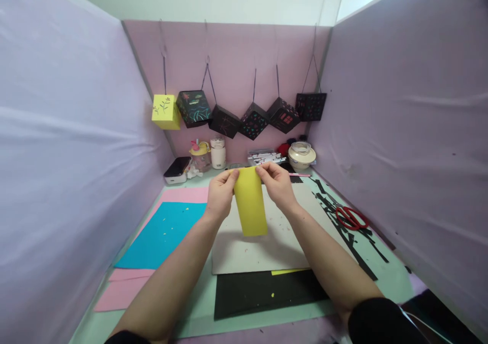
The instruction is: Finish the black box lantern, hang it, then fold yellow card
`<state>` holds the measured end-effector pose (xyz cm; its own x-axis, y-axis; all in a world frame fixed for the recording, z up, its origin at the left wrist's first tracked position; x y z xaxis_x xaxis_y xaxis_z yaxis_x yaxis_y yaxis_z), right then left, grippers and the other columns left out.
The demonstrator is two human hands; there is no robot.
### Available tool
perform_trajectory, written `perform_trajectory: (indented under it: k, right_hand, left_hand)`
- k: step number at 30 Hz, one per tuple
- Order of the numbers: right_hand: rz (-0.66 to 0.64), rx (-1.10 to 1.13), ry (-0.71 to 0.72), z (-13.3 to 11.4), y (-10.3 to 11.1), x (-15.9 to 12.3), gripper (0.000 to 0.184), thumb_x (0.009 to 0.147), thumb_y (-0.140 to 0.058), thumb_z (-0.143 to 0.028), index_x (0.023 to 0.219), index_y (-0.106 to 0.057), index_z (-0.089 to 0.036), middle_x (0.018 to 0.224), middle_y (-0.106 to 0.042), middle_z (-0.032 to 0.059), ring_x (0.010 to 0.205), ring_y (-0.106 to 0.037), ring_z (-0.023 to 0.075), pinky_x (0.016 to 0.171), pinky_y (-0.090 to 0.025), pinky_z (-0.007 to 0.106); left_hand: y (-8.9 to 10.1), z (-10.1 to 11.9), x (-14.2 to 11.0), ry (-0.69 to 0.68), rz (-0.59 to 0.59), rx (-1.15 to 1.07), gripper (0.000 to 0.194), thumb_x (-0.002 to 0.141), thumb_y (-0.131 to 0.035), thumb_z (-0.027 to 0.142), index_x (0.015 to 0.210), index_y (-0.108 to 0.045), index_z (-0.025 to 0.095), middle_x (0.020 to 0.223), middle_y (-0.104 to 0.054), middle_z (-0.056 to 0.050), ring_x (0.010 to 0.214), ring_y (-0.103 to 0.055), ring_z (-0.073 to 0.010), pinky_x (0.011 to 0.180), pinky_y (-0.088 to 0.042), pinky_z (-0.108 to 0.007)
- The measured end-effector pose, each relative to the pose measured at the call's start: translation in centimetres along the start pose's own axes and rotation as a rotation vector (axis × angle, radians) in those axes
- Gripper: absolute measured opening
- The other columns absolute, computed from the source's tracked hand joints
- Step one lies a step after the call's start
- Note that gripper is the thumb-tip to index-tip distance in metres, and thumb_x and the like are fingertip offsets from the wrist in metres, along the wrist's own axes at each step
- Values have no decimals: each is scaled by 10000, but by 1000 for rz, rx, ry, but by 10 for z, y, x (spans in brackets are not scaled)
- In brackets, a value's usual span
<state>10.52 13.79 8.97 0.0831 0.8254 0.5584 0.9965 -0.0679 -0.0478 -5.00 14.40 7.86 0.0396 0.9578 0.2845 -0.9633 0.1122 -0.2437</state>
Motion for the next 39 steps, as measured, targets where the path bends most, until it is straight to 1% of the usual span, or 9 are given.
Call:
perform_trajectory:
  k: [2, 6, 13, 19, 21, 24, 27, 31, 39]
  right_hand:
    - [-1, -88, 12, 5, -6, 7, 222, 841, -585, -378, 711, -548, -201, 639, -528, -22, 606, -476, 131, 571, -394, 259]
    - [9, -319, 173, -3, -18, 16, 183, 855, -538, -278, 686, -531, -207, 678, -556, -18, 665, -506, 140, 659, -400, 273]
    - [-101, -340, 227, -17, -26, 14, 125, 861, -566, -261, 749, -587, -210, 735, -606, -11, 691, -535, 145, 660, -396, 277]
    - [-164, -655, 464, -29, -27, 8, 193, 911, -527, -221, 720, -556, -204, 716, -579, 21, 719, -510, 177, 694, -361, 305]
    - [-218, -766, 498, -27, -34, 6, 211, 939, -503, -245, 742, -561, -196, 735, -595, 36, 743, -515, 188, 716, -357, 315]
    - [-246, -802, 497, -23, -44, 4, 215, 961, -484, -269, 782, -573, -189, 767, -613, 41, 767, -523, 187, 733, -358, 308]
    - [-263, -777, 446, -18, -48, 5, 174, 956, -495, -247, 814, -578, -190, 805, -623, 34, 774, -526, 176, 726, -359, 290]
    - [-287, -808, 408, -11, -45, 9, 139, 939, -516, -207, 818, -581, -184, 822, -631, 37, 788, -533, 178, 729, -355, 285]
    - [-258, -960, 390, 11, -22, 24, 144, 934, -517, -203, 807, -583, -189, 828, -649, 38, 815, -555, 195, 725, -329, 300]
  left_hand:
    - [3, -3, 4, 39, 15, -14, 510, 671, -759, 520, 1000, -729, 131, 862, -734, -80, 796, -674, -208, 698, -549, -311]
    - [9, -1, 8, 92, -11, 46, 519, 589, -824, 463, 955, -735, 108, 833, -722, -76, 745, -648, -182, 670, -538, -294]
    - [24, 13, 8, -44, 72, 77, 431, 627, -798, 457, 877, -749, 110, 816, -719, -64, 749, -639, -178, 695, -529, -289]
    - [19, 30, 7, -139, -99, 246, 447, 680, -786, 368, 1070, -708, 163, 972, -741, -79, 928, -675, -219, 834, -531, -333]
    - [19, 36, 5, -199, -111, 372, 331, 715, -754, 339, 1005, -729, 179, 930, -750, -64, 908, -681, -210, 832, -530, -327]
    - [23, 43, 3, -326, -25, 565, 126, 769, -684, 286, 796, -754, 185, 805, -751, -31, 796, -679, -179, 770, -524, -290]
    - [28, 46, 4, -401, 55, 582, 109, 779, -665, 255, 782, -756, 194, 787, -750, -10, 771, -672, -162, 741, -512, -263]
    - [40, 53, 9, -413, 142, 552, 111, 771, -672, 267, 778, -759, 199, 786, -749, -12, 790, -670, -165, 730, -503, -252]
    - [93, 82, 17, -413, 424, 549, 134, 733, -679, 313, 776, -740, 201, 735, -711, -11, 701, -634, -154, 646, -497, -248]
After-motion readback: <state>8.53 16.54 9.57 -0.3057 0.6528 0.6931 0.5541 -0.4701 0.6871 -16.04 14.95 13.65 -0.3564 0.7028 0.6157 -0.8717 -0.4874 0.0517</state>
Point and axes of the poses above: each hand's wrist, its own x-axis towards the middle knuckle, its own y-axis out of the back of the hand, z = x × y, the point moved 5 cm from there along x, towards the middle knuckle
